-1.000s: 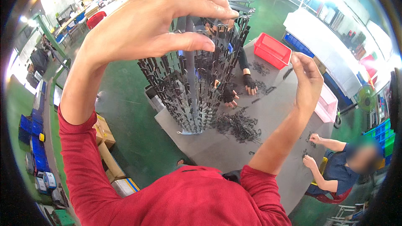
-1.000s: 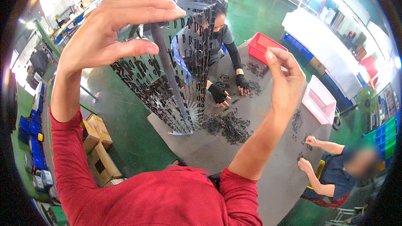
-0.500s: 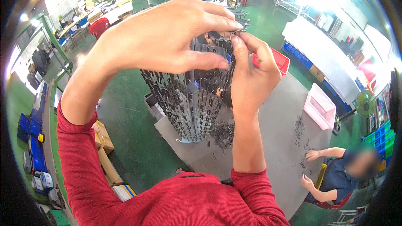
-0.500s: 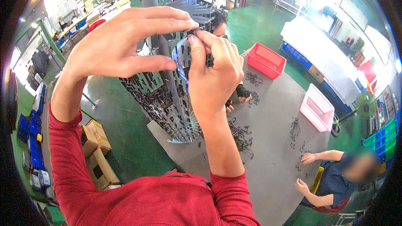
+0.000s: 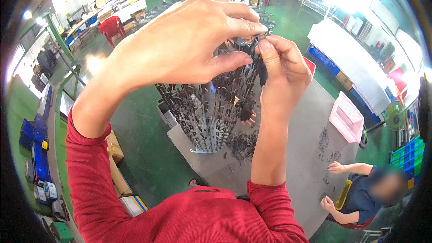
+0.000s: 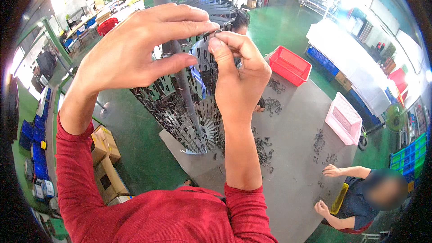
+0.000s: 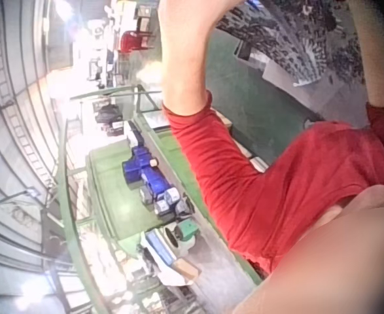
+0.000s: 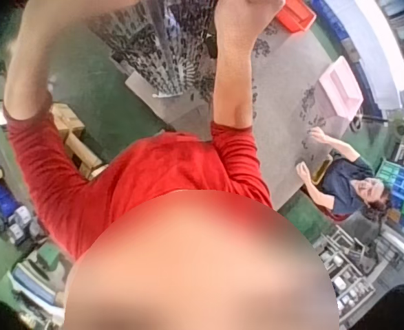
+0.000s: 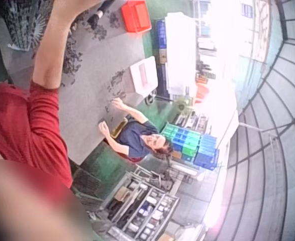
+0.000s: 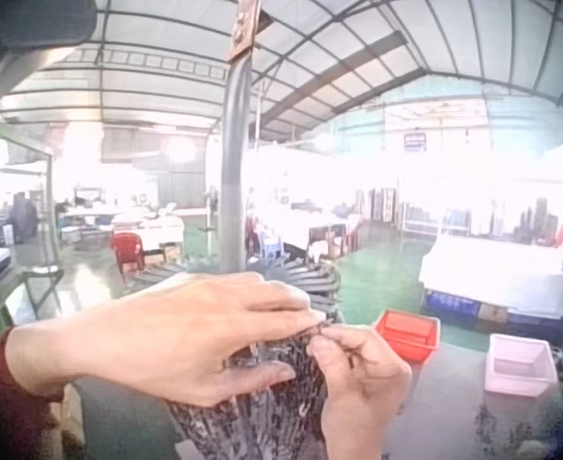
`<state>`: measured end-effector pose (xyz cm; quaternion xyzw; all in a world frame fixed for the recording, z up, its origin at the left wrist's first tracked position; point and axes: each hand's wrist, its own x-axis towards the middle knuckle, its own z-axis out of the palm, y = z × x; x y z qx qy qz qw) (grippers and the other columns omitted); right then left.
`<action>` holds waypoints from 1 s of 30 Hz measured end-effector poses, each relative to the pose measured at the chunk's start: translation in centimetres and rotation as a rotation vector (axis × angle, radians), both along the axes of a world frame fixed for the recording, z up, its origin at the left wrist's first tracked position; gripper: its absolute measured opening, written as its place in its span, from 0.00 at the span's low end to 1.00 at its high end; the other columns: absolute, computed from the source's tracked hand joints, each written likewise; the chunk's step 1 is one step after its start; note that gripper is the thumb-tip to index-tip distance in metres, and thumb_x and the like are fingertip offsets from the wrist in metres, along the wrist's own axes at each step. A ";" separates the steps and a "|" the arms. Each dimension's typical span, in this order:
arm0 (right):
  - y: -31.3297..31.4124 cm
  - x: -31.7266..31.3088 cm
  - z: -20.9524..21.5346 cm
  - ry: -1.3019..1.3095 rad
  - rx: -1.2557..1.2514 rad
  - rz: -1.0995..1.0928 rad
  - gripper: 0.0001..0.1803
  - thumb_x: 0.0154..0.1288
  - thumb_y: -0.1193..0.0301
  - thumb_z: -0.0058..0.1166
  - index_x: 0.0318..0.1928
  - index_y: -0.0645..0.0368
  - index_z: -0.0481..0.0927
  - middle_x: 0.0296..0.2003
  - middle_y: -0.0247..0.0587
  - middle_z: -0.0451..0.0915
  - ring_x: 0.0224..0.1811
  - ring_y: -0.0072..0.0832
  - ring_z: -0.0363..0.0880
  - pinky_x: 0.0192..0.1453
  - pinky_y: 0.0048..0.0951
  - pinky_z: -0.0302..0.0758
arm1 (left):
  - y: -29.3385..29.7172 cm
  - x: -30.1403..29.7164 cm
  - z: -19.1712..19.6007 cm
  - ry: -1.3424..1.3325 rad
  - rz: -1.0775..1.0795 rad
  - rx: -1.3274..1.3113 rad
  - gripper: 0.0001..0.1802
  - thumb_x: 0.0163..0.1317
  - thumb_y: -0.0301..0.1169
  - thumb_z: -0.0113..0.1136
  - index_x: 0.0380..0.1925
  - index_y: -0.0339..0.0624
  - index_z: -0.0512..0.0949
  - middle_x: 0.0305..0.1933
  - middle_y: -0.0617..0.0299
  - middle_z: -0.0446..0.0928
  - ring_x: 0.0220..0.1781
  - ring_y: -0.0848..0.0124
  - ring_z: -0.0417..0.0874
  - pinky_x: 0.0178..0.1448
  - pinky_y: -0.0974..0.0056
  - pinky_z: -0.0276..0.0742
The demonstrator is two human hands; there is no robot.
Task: The person sorts small metal hooks on a table and places them into a yellow basket. They then attach individual hooks onto a rotating vertical rack, working alongside other workers who are also sorting hooks.
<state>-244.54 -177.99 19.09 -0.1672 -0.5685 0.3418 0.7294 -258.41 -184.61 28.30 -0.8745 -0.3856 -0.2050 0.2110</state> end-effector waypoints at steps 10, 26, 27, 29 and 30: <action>0.7 1.4 -0.4 0.122 0.026 0.388 0.04 0.57 0.80 0.56 0.34 0.68 0.79 0.30 0.37 0.78 0.31 0.19 0.75 0.38 0.18 0.70 | 0.2 0.0 0.5 0.028 -0.044 -0.088 0.25 0.48 0.29 0.63 0.51 0.40 0.74 0.51 0.51 0.73 0.52 0.54 0.74 0.55 0.57 0.70; 1.7 5.8 -1.7 -0.020 -0.069 0.311 0.08 0.56 0.78 0.58 0.37 0.65 0.79 0.32 0.36 0.78 0.33 0.19 0.75 0.41 0.19 0.70 | -0.8 -0.2 1.5 0.048 -0.035 -0.140 0.27 0.49 0.31 0.61 0.53 0.43 0.73 0.53 0.52 0.72 0.54 0.54 0.73 0.57 0.57 0.68; 1.9 6.8 -1.9 -0.096 -0.131 0.235 0.08 0.55 0.77 0.58 0.37 0.65 0.79 0.32 0.36 0.78 0.33 0.19 0.75 0.41 0.19 0.70 | -1.0 -0.6 1.4 0.048 -0.040 -0.146 0.28 0.49 0.31 0.62 0.53 0.43 0.73 0.53 0.52 0.72 0.54 0.54 0.73 0.58 0.57 0.68; 2.3 9.4 -2.0 -0.245 -0.261 -0.016 0.10 0.54 0.76 0.59 0.38 0.63 0.80 0.32 0.36 0.79 0.33 0.20 0.76 0.41 0.19 0.70 | -0.5 -1.2 1.5 0.051 -0.081 -0.160 0.28 0.48 0.31 0.62 0.53 0.43 0.73 0.54 0.51 0.72 0.55 0.54 0.73 0.58 0.57 0.67; 2.4 10.4 -1.9 -0.311 -0.320 -0.141 0.11 0.53 0.75 0.60 0.39 0.62 0.80 0.32 0.37 0.79 0.33 0.20 0.76 0.41 0.20 0.70 | -0.3 -1.4 1.5 0.040 -0.104 -0.152 0.28 0.48 0.31 0.62 0.53 0.43 0.72 0.54 0.51 0.72 0.55 0.54 0.73 0.59 0.57 0.67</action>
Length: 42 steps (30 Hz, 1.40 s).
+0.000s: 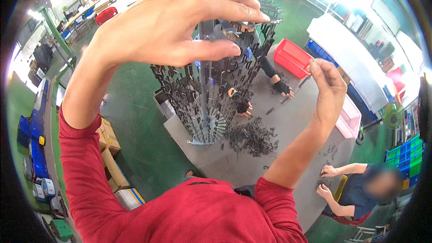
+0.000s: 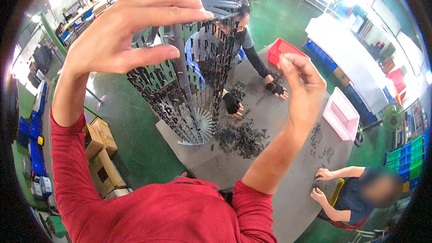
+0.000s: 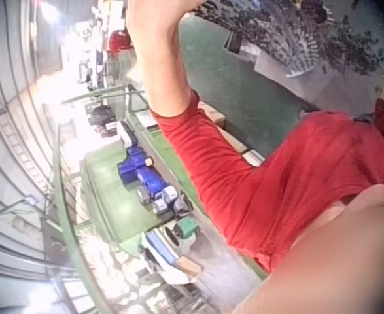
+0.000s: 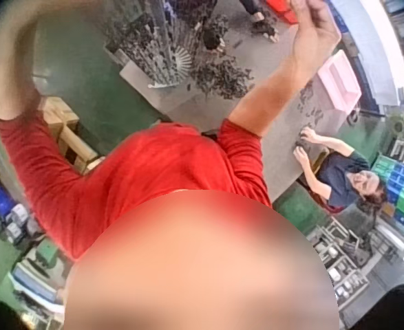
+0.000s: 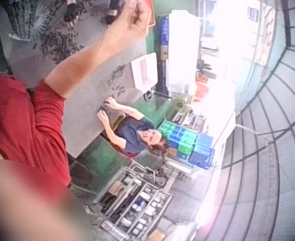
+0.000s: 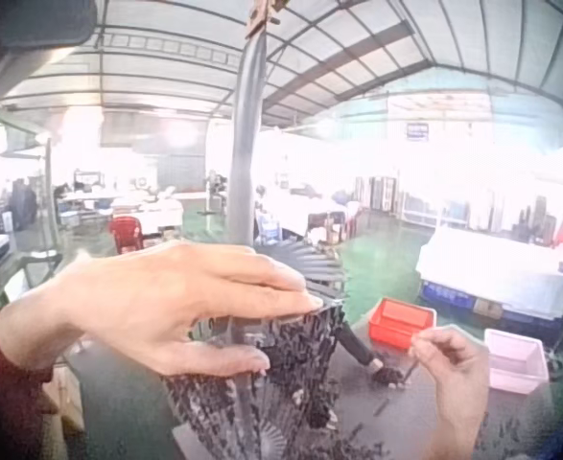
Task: The person sorts small metal hooks on a table and places them into a yellow basket. They then attach individual hooks onto a rotating vertical rack, working alongside other workers who are also sorting hooks.
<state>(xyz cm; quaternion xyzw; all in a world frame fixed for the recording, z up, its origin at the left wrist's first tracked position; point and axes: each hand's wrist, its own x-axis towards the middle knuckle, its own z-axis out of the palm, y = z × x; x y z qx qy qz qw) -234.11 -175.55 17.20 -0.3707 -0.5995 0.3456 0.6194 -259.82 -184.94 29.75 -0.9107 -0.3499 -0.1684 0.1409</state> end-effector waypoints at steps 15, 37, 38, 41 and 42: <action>-3.9 -11.6 1.5 -0.059 0.723 -0.257 0.07 0.53 0.77 0.59 0.34 0.58 0.77 0.30 0.40 0.80 0.32 0.36 0.76 0.40 0.32 0.70 | -1.7 -0.1 -0.1 0.056 0.095 0.021 0.33 0.48 0.35 0.62 0.55 0.37 0.67 0.56 0.48 0.69 0.59 0.54 0.69 0.62 0.56 0.64; -5.2 -13.3 1.9 0.083 0.410 -0.185 0.06 0.55 0.74 0.60 0.34 0.60 0.82 0.31 0.34 0.81 0.29 0.18 0.73 0.33 0.20 0.64 | -0.6 0.9 -2.0 -0.137 0.264 0.260 0.11 0.45 0.31 0.56 0.29 0.38 0.80 0.28 0.49 0.78 0.34 0.53 0.80 0.39 0.55 0.77; -5.0 -13.3 1.7 0.110 0.424 -0.184 0.05 0.55 0.75 0.60 0.34 0.59 0.81 0.30 0.34 0.81 0.29 0.18 0.73 0.32 0.20 0.64 | -0.9 1.1 -2.0 -0.150 0.257 0.279 0.11 0.45 0.29 0.55 0.30 0.38 0.80 0.29 0.50 0.79 0.35 0.54 0.80 0.39 0.56 0.77; -4.6 -13.0 1.6 0.152 0.423 -0.190 0.06 0.53 0.76 0.60 0.34 0.59 0.81 0.28 0.34 0.80 0.26 0.20 0.72 0.30 0.21 0.64 | -0.7 1.8 -2.0 -0.156 0.228 0.313 0.12 0.45 0.25 0.54 0.32 0.38 0.80 0.31 0.53 0.79 0.36 0.56 0.80 0.39 0.57 0.77; -4.3 -13.0 1.5 0.166 0.434 -0.176 0.06 0.54 0.76 0.60 0.34 0.60 0.81 0.27 0.34 0.80 0.26 0.19 0.72 0.30 0.21 0.64 | -0.7 1.9 -2.1 -0.155 0.229 0.321 0.12 0.44 0.24 0.54 0.32 0.37 0.80 0.32 0.54 0.79 0.36 0.56 0.80 0.39 0.58 0.77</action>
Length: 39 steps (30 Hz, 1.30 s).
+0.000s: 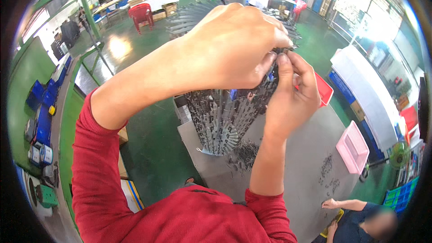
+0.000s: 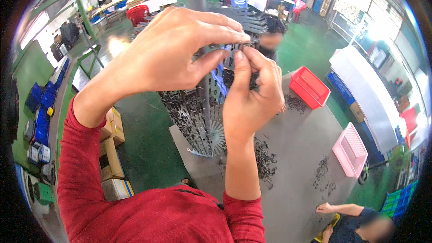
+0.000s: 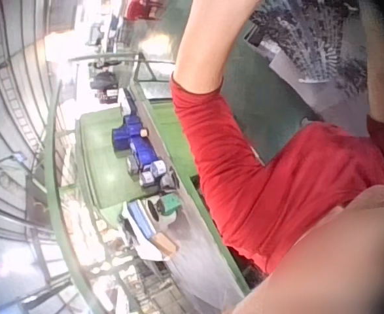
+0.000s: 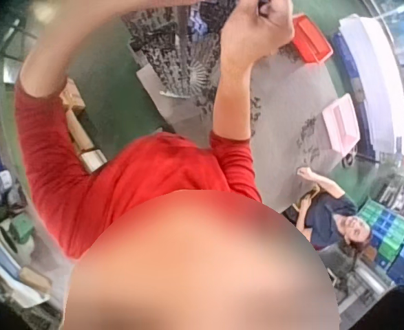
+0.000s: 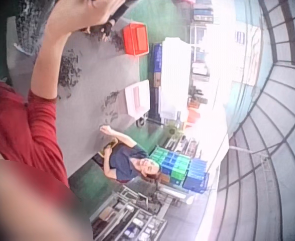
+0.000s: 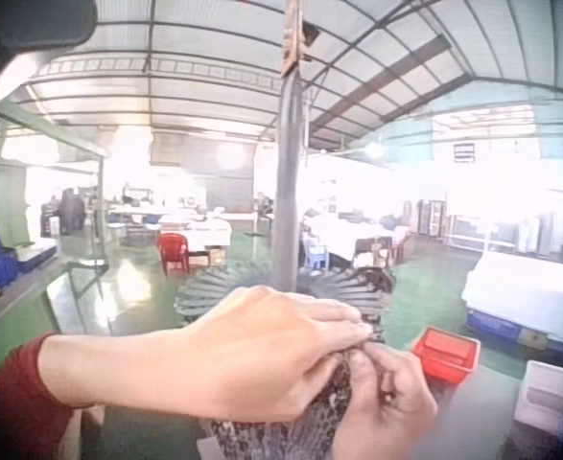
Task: The person sorts small metal hooks on a table and places them into a yellow basket. They then attach individual hooks onto a rotating vertical rack, working alongside other workers who are also sorting hooks.
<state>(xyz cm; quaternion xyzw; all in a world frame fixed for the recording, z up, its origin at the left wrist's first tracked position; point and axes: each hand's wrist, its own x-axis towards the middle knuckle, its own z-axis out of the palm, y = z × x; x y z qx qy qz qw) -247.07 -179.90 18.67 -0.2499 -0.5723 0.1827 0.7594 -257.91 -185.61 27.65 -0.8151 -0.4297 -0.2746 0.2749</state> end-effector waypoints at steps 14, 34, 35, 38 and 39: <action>2.3 5.2 -0.2 0.287 -0.124 0.814 0.06 0.55 0.82 0.55 0.36 0.67 0.79 0.30 0.38 0.79 0.31 0.21 0.76 0.40 0.21 0.72 | 1.3 0.4 0.5 0.100 0.037 -0.090 0.24 0.45 0.15 0.52 0.46 0.44 0.77 0.47 0.53 0.77 0.49 0.56 0.78 0.49 0.58 0.75; -0.2 4.4 -0.9 -0.103 0.086 -0.112 0.08 0.51 0.77 0.61 0.32 0.58 0.76 0.29 0.36 0.80 0.32 0.30 0.76 0.40 0.30 0.70 | -0.1 1.2 1.3 0.150 -0.182 -0.225 0.27 0.42 0.23 0.60 0.48 0.39 0.73 0.51 0.48 0.74 0.53 0.51 0.74 0.56 0.55 0.70; -0.3 4.2 -0.8 -0.091 0.093 -0.115 0.07 0.51 0.77 0.61 0.32 0.58 0.76 0.29 0.36 0.80 0.31 0.30 0.76 0.39 0.29 0.70 | -0.1 1.3 1.4 0.145 -0.176 -0.224 0.26 0.43 0.22 0.60 0.47 0.38 0.74 0.50 0.48 0.74 0.52 0.51 0.74 0.56 0.55 0.71; -0.6 3.7 -0.7 -0.060 0.104 -0.111 0.07 0.52 0.78 0.60 0.32 0.59 0.76 0.28 0.36 0.80 0.29 0.29 0.75 0.37 0.28 0.70 | -0.4 1.8 1.3 0.116 -0.142 -0.220 0.23 0.43 0.20 0.59 0.45 0.38 0.75 0.49 0.48 0.75 0.51 0.52 0.76 0.54 0.56 0.72; -0.6 3.5 -0.7 -0.051 0.112 -0.111 0.07 0.52 0.79 0.60 0.32 0.59 0.76 0.28 0.37 0.80 0.29 0.28 0.75 0.37 0.27 0.70 | -0.4 2.0 1.0 0.102 -0.128 -0.208 0.23 0.44 0.19 0.58 0.45 0.37 0.76 0.48 0.49 0.76 0.50 0.52 0.76 0.53 0.57 0.72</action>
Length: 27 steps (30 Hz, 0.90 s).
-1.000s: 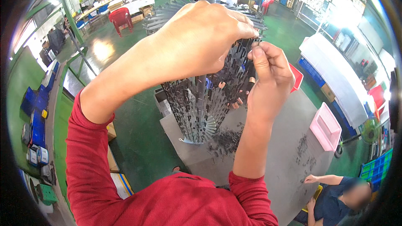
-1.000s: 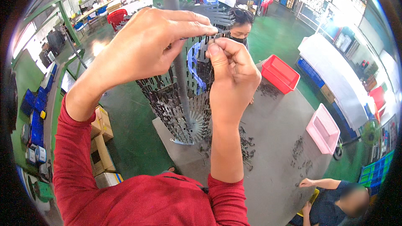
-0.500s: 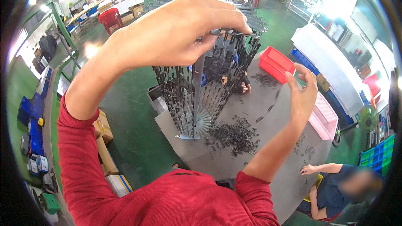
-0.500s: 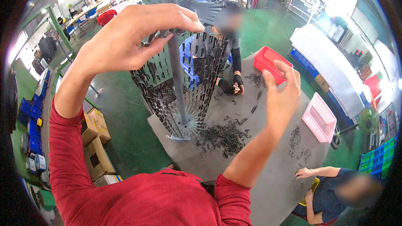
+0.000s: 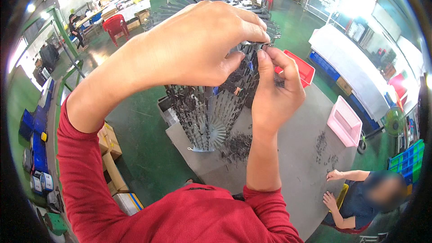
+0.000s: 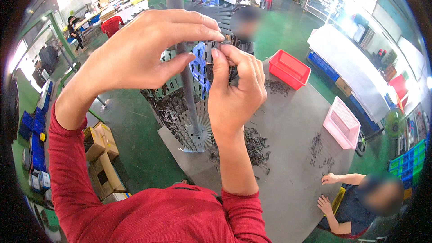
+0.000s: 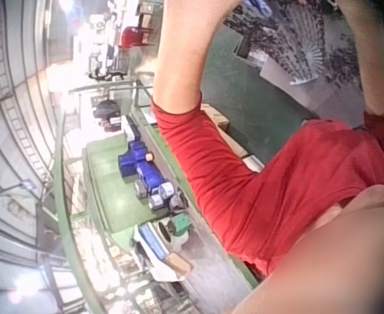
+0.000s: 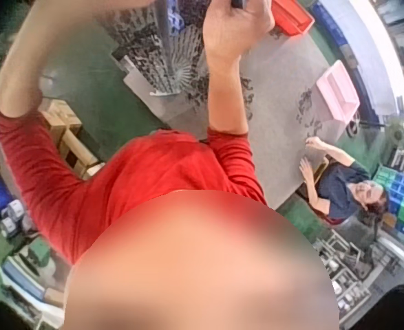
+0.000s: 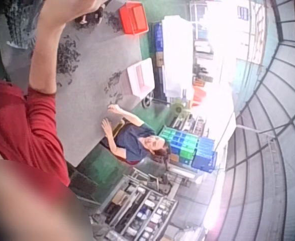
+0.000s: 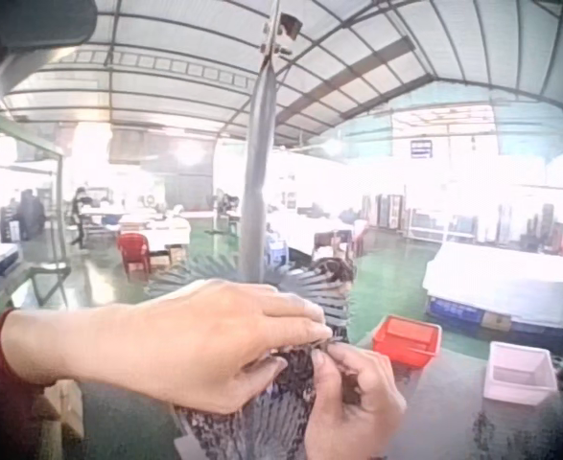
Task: The person sorts small metal hooks on a table and places them into a yellow basket. They then attach individual hooks onto a rotating vertical rack, working alongside other workers who are also sorting hooks.
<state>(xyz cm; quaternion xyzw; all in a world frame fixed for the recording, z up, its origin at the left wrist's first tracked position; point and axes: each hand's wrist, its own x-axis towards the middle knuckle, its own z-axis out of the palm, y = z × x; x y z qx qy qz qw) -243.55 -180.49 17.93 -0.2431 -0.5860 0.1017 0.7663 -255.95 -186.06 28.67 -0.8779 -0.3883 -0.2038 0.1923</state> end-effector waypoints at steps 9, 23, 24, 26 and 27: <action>1.0 0.4 0.1 0.077 -0.197 0.287 0.04 0.54 0.78 0.59 0.32 0.63 0.78 0.26 0.33 0.79 0.29 0.18 0.73 0.36 0.21 0.69 | 0.8 -0.3 -0.5 0.026 0.013 0.086 0.20 0.47 0.14 0.53 0.43 0.37 0.77 0.46 0.50 0.77 0.49 0.54 0.77 0.51 0.58 0.73; 1.3 0.1 -0.1 0.101 -0.205 0.174 0.05 0.55 0.74 0.60 0.33 0.59 0.80 0.25 0.27 0.77 0.25 0.12 0.66 0.31 0.18 0.60 | 2.9 -0.9 -0.9 0.098 -0.056 0.219 0.24 0.35 0.18 0.59 0.40 0.33 0.77 0.40 0.49 0.78 0.44 0.55 0.78 0.48 0.59 0.74; 1.4 0.0 -0.2 0.109 -0.202 0.181 0.05 0.55 0.75 0.60 0.33 0.60 0.80 0.25 0.27 0.77 0.25 0.12 0.65 0.30 0.18 0.60 | 3.1 -1.1 -0.9 0.092 -0.066 0.223 0.24 0.35 0.18 0.59 0.40 0.33 0.77 0.40 0.49 0.78 0.44 0.55 0.78 0.48 0.59 0.74; 1.8 -0.3 -0.4 0.123 -0.198 0.200 0.05 0.55 0.76 0.60 0.33 0.61 0.80 0.25 0.27 0.77 0.25 0.12 0.65 0.30 0.17 0.60 | 3.3 -1.1 -0.9 0.077 -0.058 0.196 0.23 0.38 0.16 0.57 0.41 0.34 0.77 0.42 0.49 0.77 0.46 0.54 0.78 0.49 0.58 0.74; 1.8 -0.3 -0.2 0.118 -0.207 0.225 0.05 0.55 0.76 0.59 0.34 0.62 0.80 0.25 0.28 0.77 0.26 0.12 0.66 0.30 0.17 0.61 | 3.1 -1.1 -0.9 0.067 -0.034 0.165 0.23 0.40 0.15 0.54 0.42 0.35 0.77 0.44 0.49 0.77 0.47 0.54 0.77 0.51 0.58 0.73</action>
